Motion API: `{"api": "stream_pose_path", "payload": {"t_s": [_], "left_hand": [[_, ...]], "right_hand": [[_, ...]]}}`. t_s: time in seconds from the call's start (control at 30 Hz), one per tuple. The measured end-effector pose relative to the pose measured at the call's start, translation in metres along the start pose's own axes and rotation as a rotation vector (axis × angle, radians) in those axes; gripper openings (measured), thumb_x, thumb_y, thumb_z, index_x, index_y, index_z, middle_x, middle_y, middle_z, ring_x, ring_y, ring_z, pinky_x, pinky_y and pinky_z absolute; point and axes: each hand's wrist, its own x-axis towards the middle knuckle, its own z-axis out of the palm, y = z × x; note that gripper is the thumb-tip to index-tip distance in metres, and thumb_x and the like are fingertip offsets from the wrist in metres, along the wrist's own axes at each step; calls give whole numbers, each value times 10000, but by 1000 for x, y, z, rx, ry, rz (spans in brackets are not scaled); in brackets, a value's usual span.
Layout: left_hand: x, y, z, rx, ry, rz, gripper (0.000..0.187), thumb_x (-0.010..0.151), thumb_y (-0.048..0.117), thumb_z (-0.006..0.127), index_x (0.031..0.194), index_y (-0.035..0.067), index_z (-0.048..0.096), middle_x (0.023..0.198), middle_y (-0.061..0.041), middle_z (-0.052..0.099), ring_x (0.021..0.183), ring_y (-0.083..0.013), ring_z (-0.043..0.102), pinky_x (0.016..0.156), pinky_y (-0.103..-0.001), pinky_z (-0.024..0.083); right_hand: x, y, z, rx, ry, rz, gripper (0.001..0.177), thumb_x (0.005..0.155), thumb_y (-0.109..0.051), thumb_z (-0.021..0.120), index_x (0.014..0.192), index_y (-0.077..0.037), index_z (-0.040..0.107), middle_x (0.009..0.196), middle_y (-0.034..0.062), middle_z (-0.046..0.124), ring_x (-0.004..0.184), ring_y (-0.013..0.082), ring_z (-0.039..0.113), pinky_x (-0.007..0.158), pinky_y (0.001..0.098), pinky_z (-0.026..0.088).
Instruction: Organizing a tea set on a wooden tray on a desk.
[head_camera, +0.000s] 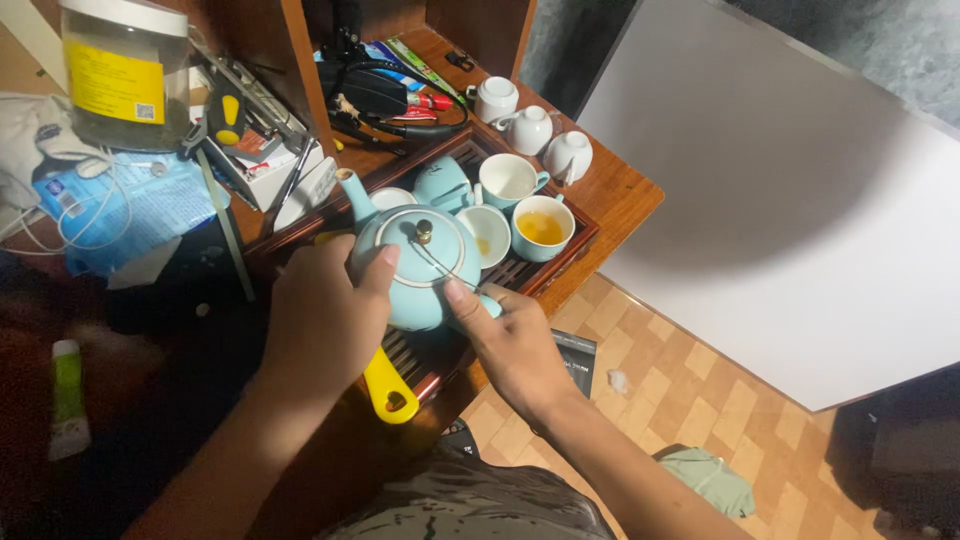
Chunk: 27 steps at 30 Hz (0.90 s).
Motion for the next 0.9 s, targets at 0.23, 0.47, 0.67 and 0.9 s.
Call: {"api": "stream_pose_path", "payload": {"t_s": [0.23, 0.47, 0.67, 0.9], "left_hand": [[-17, 14, 13, -72, 261, 95, 336, 970, 186, 648, 1202, -53, 607, 1113, -259, 604, 1032, -449, 587, 894, -524, 457], [-17, 49, 2, -125, 393, 452, 251, 984, 25, 653, 1227, 72, 607, 1252, -110, 605, 1188, -323, 584, 1033, -451, 435], [-11, 67, 6, -37, 348, 507, 246, 904, 56, 708, 1129, 120, 634, 1202, -57, 618, 1160, -320, 570, 984, -483, 410], [5, 76, 25, 56, 316, 545, 241, 852, 154, 758, 1065, 162, 646, 1204, -36, 575, 1210, -305, 549, 983, -535, 364]], "right_hand": [[-2, -21, -1, -338, 115, 139, 694, 903, -654, 506, 1003, 9, 684, 695, 165, 678, 715, 231, 681, 736, 373, 540], [1, -13, -16, -227, 272, 89, 622, 962, -605, 413, 1012, -13, 598, 900, 222, 721, 889, 342, 695, 849, 441, 504], [23, 8, -44, -166, 446, 213, 457, 926, -406, 660, 1146, -14, 578, 975, 208, 696, 864, 414, 679, 789, 515, 511], [61, 22, -71, -561, 573, -54, 829, 727, -450, 878, 1302, 47, 547, 1134, 202, 592, 1028, 307, 596, 905, 417, 495]]}}
